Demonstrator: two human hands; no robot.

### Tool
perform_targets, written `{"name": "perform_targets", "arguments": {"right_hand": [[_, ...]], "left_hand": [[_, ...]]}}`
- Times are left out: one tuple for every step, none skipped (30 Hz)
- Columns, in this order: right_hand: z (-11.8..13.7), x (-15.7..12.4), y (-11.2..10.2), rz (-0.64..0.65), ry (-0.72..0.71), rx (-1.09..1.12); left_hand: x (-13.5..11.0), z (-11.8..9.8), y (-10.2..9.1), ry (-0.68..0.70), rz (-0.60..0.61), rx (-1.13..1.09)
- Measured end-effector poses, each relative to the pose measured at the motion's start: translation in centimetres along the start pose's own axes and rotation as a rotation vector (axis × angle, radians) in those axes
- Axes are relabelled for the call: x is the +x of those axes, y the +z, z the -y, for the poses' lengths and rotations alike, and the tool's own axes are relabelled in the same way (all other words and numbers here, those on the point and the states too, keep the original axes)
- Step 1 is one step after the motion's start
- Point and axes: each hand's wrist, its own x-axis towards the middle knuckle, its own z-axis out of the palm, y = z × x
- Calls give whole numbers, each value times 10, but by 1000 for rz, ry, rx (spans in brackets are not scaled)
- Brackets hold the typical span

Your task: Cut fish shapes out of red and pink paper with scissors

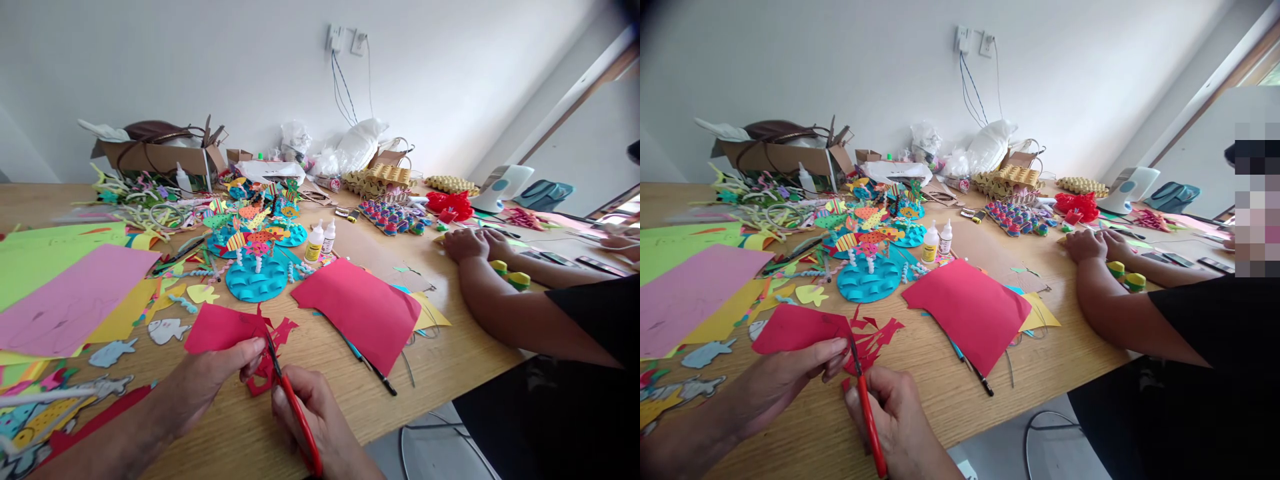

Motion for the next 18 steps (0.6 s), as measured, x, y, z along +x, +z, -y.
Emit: {"name": "perform_targets", "arguments": {"right_hand": [[1,0,0,2,-2,5],[2,0,1,2,-9,9],[4,1,1,3,-20,13],[6,1,1,3,-28,16],[7,1,2,3,-30,19],[8,1,2,0,-31,17],[9,1,2,-4,-29,14],[9,1,2,-9,-26,8],[9,1,2,-16,-20,3],[9,1,1,-24,-15,-2],[9,1,1,-31,-11,-5],[9,1,1,-35,-6,-4],[8,0,1,-35,-3,1],[8,0,1,-32,-2,4],[8,0,0,-30,-2,6],[7,0,0,-26,-1,6],[7,0,0,-23,-1,7],[7,0,0,-20,-3,8]], "left_hand": [[0,0,0,4,1,0],[0,0,1,9,-1,-6],[0,0,2,13,0,-15],[0,1,2,16,3,-24],[0,1,3,18,1,-37],[0,2,4,20,-2,-48],[-1,3,5,20,-11,-57],[-1,4,5,19,-20,-62],[-1,5,5,17,-24,-62],[-1,6,6,15,-28,-59],[-1,6,6,13,-28,-51],[0,7,6,11,-29,-39],[0,6,6,10,-29,-26],[1,6,6,11,-27,-10],[2,5,6,11,-25,7],[2,4,6,11,-19,22],[2,3,6,10,-11,33],[2,2,6,7,-9,40]]}}
